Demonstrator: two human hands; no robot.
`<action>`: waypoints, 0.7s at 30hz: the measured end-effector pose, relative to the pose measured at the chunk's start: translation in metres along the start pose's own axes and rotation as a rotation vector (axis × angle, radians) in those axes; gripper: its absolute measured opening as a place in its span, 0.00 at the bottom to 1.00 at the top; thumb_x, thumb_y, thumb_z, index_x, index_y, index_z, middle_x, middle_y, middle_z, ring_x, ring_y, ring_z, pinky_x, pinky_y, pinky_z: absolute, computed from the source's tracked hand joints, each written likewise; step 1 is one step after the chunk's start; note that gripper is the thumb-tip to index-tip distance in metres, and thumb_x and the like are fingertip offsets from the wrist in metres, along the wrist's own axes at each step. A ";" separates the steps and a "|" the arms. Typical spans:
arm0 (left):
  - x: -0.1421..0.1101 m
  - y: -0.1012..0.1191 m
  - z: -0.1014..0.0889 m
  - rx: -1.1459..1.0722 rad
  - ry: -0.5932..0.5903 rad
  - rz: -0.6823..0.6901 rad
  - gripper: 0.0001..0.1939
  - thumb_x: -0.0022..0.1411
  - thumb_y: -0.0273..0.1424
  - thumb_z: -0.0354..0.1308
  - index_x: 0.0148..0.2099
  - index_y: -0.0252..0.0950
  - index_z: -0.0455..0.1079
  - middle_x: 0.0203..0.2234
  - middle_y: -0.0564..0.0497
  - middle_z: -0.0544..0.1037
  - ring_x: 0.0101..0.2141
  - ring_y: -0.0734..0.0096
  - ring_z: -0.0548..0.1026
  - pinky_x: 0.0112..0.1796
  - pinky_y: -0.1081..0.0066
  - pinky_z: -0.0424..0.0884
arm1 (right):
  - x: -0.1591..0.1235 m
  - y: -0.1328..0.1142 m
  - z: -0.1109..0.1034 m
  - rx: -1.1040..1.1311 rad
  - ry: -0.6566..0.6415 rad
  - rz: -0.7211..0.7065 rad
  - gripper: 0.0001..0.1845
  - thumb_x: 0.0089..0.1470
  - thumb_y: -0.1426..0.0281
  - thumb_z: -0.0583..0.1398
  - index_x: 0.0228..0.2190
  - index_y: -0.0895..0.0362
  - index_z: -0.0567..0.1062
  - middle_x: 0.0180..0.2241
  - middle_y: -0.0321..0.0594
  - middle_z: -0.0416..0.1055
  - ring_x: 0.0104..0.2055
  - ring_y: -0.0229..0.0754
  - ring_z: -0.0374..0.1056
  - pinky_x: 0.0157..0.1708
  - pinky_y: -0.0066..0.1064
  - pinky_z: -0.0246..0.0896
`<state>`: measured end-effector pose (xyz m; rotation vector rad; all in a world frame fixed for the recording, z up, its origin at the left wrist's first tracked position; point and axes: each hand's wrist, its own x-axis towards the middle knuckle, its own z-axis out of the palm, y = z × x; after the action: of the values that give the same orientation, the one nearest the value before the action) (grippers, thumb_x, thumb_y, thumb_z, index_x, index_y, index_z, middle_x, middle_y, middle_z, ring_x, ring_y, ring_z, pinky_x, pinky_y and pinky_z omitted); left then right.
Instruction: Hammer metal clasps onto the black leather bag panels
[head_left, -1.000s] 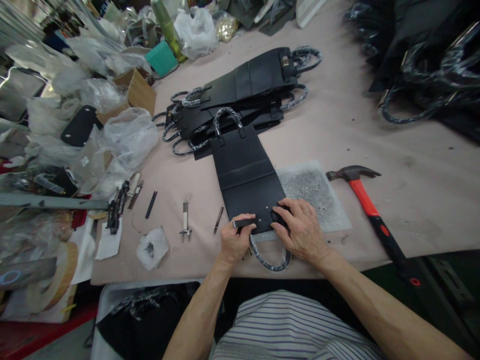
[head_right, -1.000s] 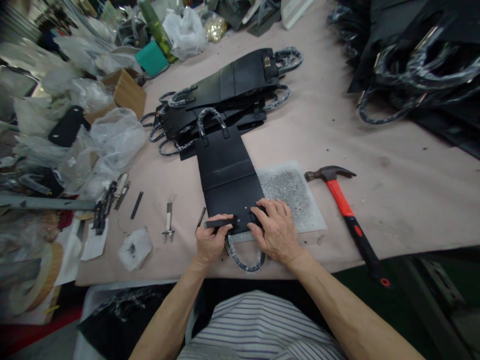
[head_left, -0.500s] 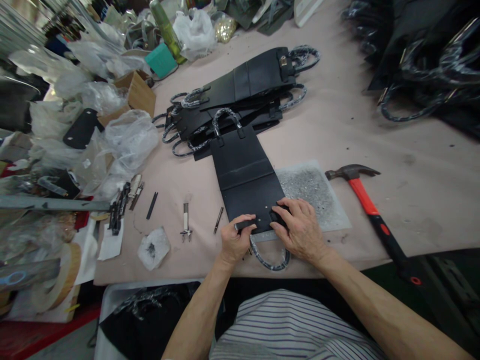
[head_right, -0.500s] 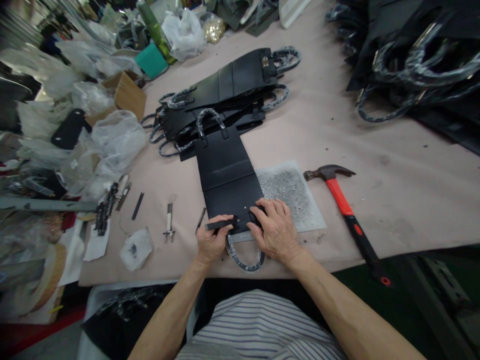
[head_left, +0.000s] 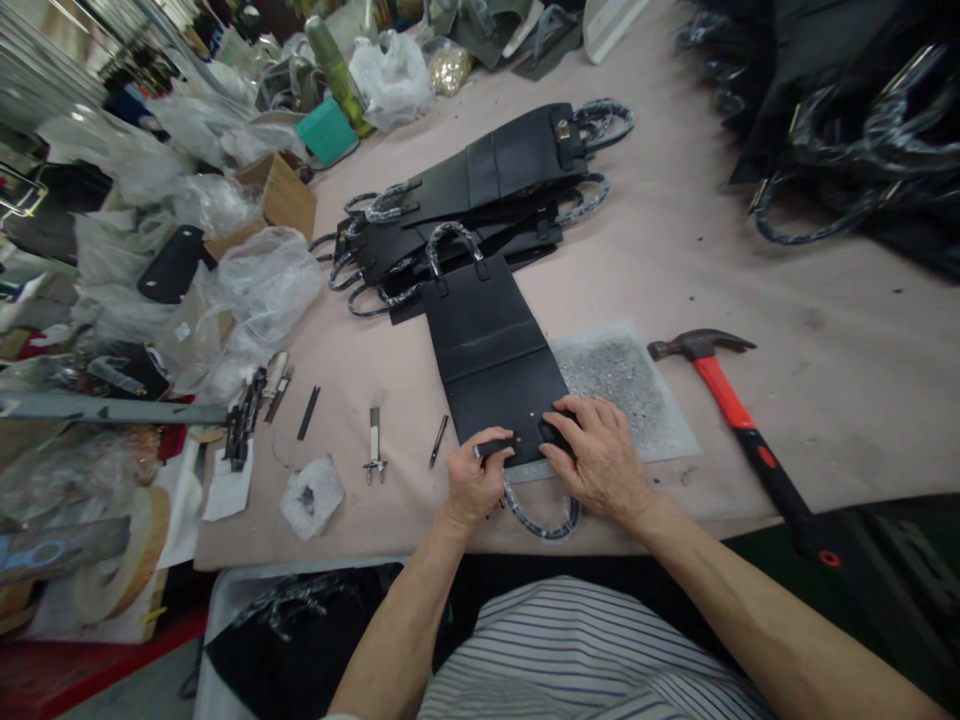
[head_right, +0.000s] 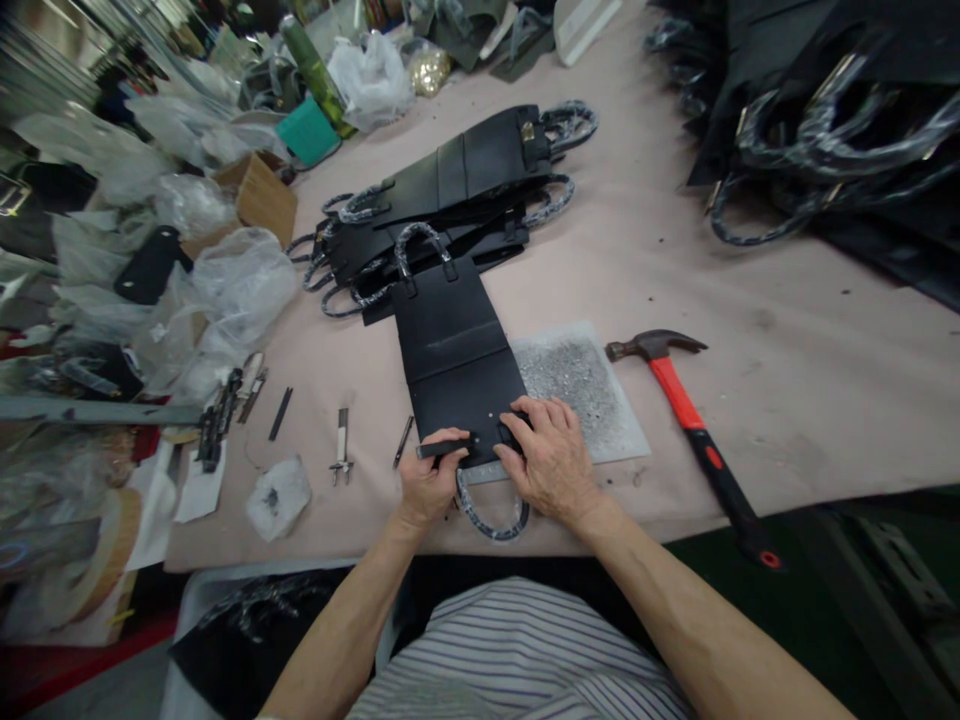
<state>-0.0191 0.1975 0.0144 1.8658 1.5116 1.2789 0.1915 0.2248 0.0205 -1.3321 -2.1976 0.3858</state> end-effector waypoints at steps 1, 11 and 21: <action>0.000 0.000 0.000 0.002 -0.007 0.004 0.05 0.66 0.26 0.60 0.43 0.37 0.76 0.38 0.47 0.84 0.40 0.65 0.83 0.46 0.64 0.81 | 0.000 0.000 0.000 0.001 0.003 -0.001 0.17 0.62 0.63 0.59 0.50 0.56 0.75 0.54 0.50 0.68 0.56 0.56 0.61 0.60 0.54 0.53; 0.003 0.006 0.002 0.036 -0.027 -0.005 0.07 0.63 0.24 0.60 0.43 0.37 0.76 0.37 0.48 0.84 0.39 0.64 0.83 0.43 0.66 0.81 | -0.003 0.011 -0.019 0.122 0.084 -0.046 0.17 0.64 0.64 0.57 0.53 0.55 0.72 0.53 0.50 0.69 0.55 0.54 0.65 0.55 0.50 0.61; -0.003 0.001 0.011 0.045 -0.021 -0.022 0.08 0.63 0.22 0.59 0.44 0.37 0.75 0.35 0.48 0.83 0.36 0.65 0.82 0.41 0.67 0.79 | -0.075 0.129 -0.088 -0.409 -0.066 0.571 0.24 0.60 0.52 0.55 0.42 0.59 0.77 0.37 0.60 0.71 0.35 0.60 0.70 0.32 0.50 0.61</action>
<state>-0.0092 0.1965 0.0088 1.8798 1.5581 1.2216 0.3639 0.2172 0.0057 -2.2059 -1.9783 0.1842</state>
